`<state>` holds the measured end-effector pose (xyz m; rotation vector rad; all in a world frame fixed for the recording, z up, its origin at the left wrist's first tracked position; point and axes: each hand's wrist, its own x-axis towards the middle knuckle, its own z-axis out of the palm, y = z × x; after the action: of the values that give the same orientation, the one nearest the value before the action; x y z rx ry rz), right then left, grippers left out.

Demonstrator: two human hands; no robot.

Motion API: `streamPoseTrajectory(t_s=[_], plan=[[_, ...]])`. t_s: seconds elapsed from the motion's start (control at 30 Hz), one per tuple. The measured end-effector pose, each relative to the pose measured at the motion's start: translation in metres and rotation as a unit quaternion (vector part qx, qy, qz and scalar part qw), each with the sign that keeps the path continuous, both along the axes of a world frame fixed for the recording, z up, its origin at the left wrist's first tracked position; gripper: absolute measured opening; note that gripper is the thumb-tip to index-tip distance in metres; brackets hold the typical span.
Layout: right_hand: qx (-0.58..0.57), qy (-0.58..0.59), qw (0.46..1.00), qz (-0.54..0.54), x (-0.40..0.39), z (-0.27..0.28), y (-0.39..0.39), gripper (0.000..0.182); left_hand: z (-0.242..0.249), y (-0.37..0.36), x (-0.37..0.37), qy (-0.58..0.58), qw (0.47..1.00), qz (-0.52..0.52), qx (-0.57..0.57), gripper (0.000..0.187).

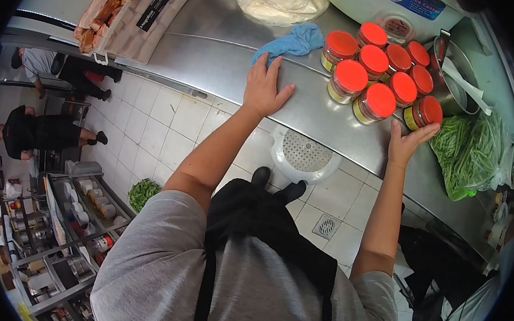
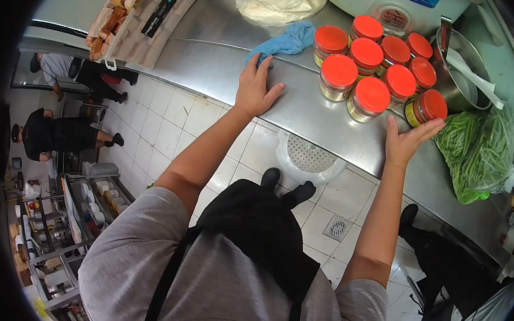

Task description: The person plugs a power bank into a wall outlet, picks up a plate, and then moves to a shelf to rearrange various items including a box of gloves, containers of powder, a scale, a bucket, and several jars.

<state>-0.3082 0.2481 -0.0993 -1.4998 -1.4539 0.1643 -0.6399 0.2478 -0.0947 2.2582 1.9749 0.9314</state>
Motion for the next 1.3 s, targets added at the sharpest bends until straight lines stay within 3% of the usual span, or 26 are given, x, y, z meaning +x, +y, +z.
streamPoseTrajectory(t_s=[0.27, 0.6, 0.7, 0.87, 0.93, 1.07, 1.3], plan=[[0.011, 0.012, 1.0, -0.005, -0.001, 0.001, -0.001, 0.101, -0.006, -0.004, -0.001, 0.022, 0.998, 0.039, 0.035, 0.058], [0.047, 0.008, 0.998, -0.035, 0.001, -0.004, -0.001, 0.105, -0.003, -0.004, 0.0, 0.008, 0.998, 0.06, 0.012, 0.054], [0.038, 0.003, 0.997, -0.071, 0.002, -0.009, 0.003, 0.106, 0.002, -0.002, 0.004, 0.038, 0.995, 0.081, -0.041, 0.055], [-0.064, 0.018, 0.987, -0.149, -0.016, 0.006, -0.028, 0.102, 0.002, 0.002, 0.008, 0.132, 0.979, 0.076, -0.133, 0.056], [-0.161, -0.015, 0.976, -0.145, -0.017, 0.014, -0.056, 0.1, -0.002, 0.006, 0.003, 0.136, 0.975, 0.059, -0.164, 0.06], [-0.19, -0.099, 0.963, -0.163, 0.007, 0.01, -0.078, 0.095, 0.002, 0.013, -0.003, 0.142, 0.94, 0.04, -0.306, 0.072], [-0.291, -0.077, 0.935, -0.189, 0.022, 0.015, -0.079, 0.085, 0.014, 0.015, 0.008, 0.215, 0.9, 0.054, -0.377, 0.083]])
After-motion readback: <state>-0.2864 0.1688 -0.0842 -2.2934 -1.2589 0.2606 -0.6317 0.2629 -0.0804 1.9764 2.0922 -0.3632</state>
